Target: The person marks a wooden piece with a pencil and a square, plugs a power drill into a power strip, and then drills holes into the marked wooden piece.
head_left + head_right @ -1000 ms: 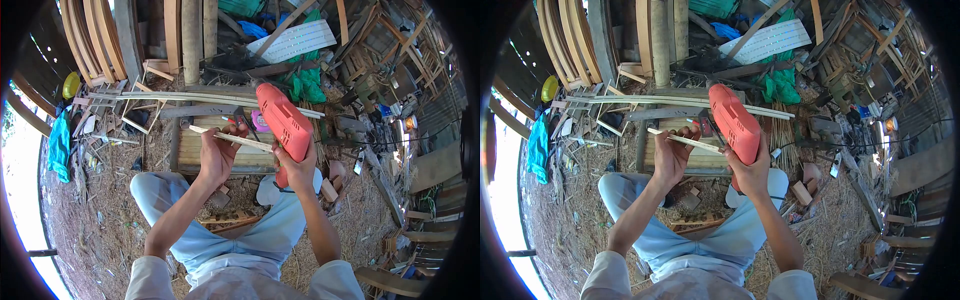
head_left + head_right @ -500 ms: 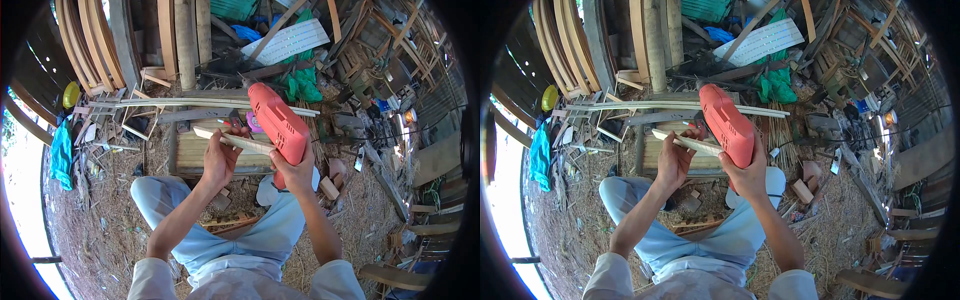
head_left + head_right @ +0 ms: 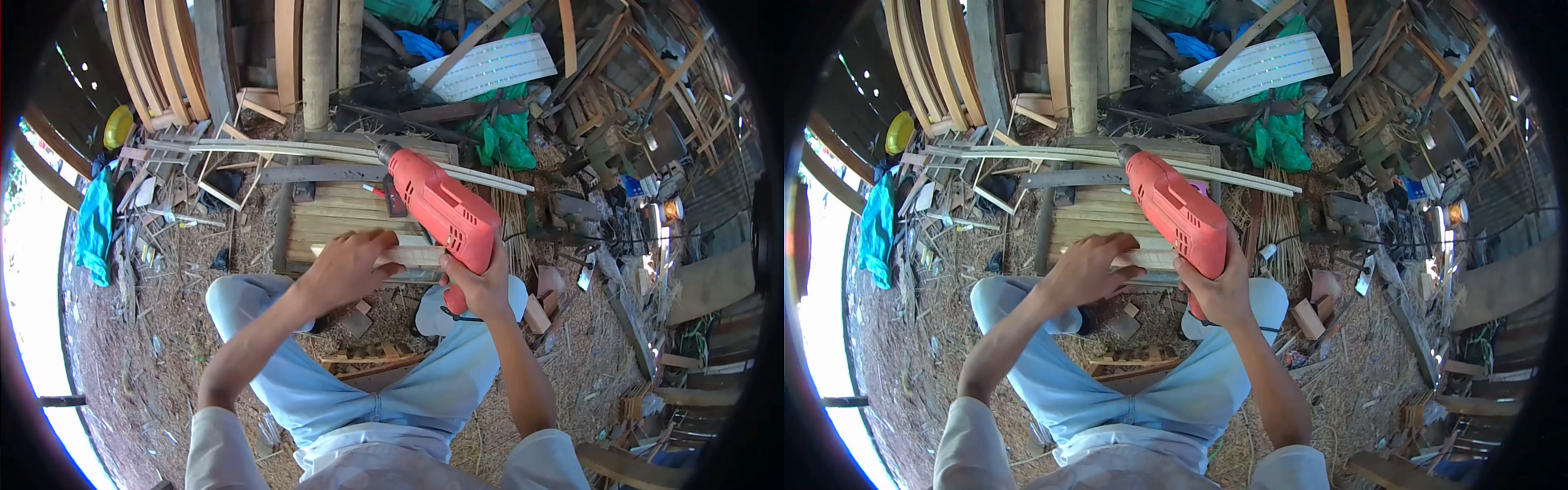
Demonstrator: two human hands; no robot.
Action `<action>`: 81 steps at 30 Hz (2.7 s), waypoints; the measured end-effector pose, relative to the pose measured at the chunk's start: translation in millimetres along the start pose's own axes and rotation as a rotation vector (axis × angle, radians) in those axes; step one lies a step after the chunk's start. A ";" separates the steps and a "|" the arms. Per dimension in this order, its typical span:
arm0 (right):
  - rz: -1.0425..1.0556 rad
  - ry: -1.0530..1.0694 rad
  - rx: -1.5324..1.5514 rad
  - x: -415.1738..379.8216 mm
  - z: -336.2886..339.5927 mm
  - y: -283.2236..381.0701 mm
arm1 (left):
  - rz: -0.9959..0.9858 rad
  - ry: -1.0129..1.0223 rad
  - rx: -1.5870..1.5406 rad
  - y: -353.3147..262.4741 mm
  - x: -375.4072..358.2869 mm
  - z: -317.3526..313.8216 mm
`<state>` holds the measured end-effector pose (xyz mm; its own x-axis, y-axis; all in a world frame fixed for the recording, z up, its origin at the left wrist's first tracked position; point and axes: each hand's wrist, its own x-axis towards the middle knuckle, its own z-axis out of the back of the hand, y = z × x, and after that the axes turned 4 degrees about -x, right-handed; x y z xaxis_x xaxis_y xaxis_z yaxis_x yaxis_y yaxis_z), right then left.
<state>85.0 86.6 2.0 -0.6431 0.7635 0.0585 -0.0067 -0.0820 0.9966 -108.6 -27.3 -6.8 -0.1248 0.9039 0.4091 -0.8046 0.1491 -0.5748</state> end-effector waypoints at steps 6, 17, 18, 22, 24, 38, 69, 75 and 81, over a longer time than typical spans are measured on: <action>-0.106 0.002 -0.021 8.5 11.3 2.2 | 0.142 0.385 -0.110 75.0 -8.6 -22.1; -0.342 0.016 -0.210 -17.0 31.4 34.0 | 0.187 0.396 0.070 137.5 -27.8 -63.3; -0.386 0.040 -0.183 -17.1 31.8 34.9 | 0.181 0.358 0.086 137.7 -29.5 -60.7; -0.398 0.089 -0.239 -18.4 29.0 39.9 | 0.176 0.308 0.121 140.7 -35.5 -63.3; -0.421 0.097 -0.277 -16.9 27.6 49.1 | 0.176 0.300 0.113 142.0 -37.5 -63.4; -0.511 0.193 -0.484 18.2 9.2 83.6 | 0.100 0.323 0.058 151.5 -31.1 -63.3; -0.543 0.268 -0.509 27.9 10.6 80.2 | 0.143 0.332 0.061 149.8 -30.4 -63.0; -0.516 0.280 -0.517 28.2 12.7 79.1 | 0.147 0.331 0.060 148.5 -30.5 -62.6; -0.533 0.256 -0.504 27.5 10.7 79.8 | 0.186 0.350 0.056 146.4 -28.2 -61.3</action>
<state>75.0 107.9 83.8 -0.6119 0.6146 -0.4979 -0.6726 -0.0731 0.7364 -187.3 -6.3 -146.0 -0.0736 0.9968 0.0302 -0.8185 -0.0431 -0.5729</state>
